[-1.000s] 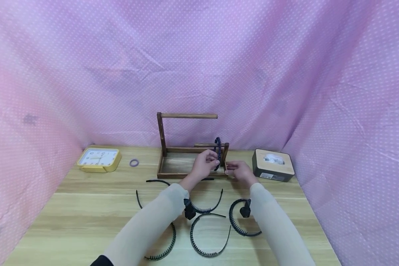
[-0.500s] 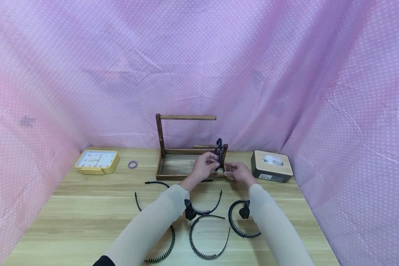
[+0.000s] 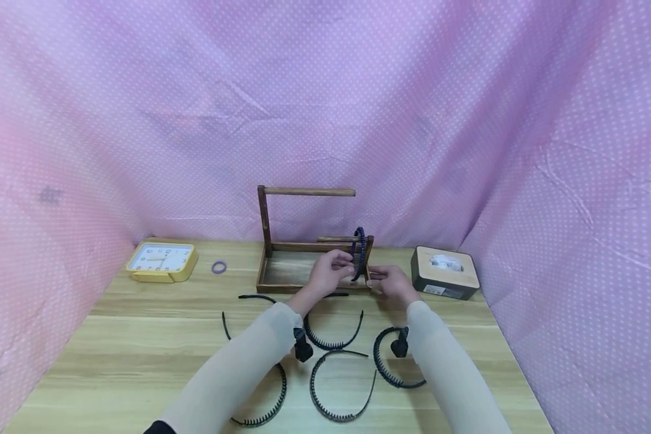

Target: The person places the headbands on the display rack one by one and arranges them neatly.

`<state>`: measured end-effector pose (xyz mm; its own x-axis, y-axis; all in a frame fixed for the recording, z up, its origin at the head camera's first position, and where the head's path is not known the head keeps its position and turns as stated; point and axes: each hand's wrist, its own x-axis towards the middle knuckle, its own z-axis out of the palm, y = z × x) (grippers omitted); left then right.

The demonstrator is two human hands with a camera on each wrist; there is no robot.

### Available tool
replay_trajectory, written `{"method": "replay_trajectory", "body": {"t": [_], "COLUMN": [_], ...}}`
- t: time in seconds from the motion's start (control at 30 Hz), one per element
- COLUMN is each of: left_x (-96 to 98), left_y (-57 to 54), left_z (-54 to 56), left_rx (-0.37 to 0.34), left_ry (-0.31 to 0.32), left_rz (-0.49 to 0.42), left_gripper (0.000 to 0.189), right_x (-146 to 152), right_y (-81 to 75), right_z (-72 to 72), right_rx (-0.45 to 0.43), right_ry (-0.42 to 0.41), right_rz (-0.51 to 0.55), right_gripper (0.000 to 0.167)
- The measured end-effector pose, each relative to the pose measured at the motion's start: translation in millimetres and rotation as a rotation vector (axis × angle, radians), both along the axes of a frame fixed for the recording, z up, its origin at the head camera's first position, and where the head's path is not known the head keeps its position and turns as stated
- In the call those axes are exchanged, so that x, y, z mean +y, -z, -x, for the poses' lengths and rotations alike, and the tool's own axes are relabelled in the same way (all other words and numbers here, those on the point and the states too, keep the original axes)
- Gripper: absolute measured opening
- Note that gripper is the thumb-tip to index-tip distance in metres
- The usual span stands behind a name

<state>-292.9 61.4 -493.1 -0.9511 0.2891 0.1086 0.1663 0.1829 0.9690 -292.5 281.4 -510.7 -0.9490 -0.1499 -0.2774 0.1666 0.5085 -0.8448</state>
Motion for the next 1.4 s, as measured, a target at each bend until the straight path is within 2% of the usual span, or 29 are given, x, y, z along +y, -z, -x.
{"method": "replay_trajectory", "body": {"t": [0.13,0.23,0.43,0.57,0.73,0.9,1.07,1.2,1.4], "left_x": [-20.4,-40.8,-92.1,-131.0,-176.5,-203.5,-215.0,-221.6,-226.0], "left_y": [-6.5,-17.1,-41.2,-46.3,-39.2,-23.4,-10.3,2.4,11.3], "left_z": [-5.9,-11.7,-25.6,-33.9,-47.5,-64.9,-81.8,-88.1,-96.1], "left_rx": [0.062,0.106,0.157,0.195,0.186,0.160,0.132,0.122,0.066], "left_ry": [0.005,0.028,0.091,0.105,0.146,0.256,0.339,0.394,0.414], "left_rz": [0.056,0.091,0.184,0.268,0.363,0.414,0.482,0.509,0.544], "left_gripper": [0.024,0.028,0.026,0.026,0.028,0.029,0.031,0.033,0.031], "right_x": [0,-1,1,2,1,1,0,1,3], "right_y": [0.1,-0.5,0.7,1.7,-0.1,-1.5,-0.6,0.6,1.5], "right_z": [-1.3,-2.1,-1.8,-1.5,-1.6,-1.8,-0.2,0.7,-0.4], "right_rx": [-0.005,-0.002,0.005,-0.007,-0.011,-0.007,0.017,0.025,0.018], "right_ry": [-0.013,-0.020,-0.029,-0.015,-0.005,-0.006,-0.023,-0.022,-0.028], "right_rz": [-0.012,-0.020,-0.019,-0.007,-0.008,-0.032,-0.019,-0.021,0.000], "right_gripper": [0.055,0.055,0.055,0.055,0.055,0.054,0.055,0.055,0.055]}}
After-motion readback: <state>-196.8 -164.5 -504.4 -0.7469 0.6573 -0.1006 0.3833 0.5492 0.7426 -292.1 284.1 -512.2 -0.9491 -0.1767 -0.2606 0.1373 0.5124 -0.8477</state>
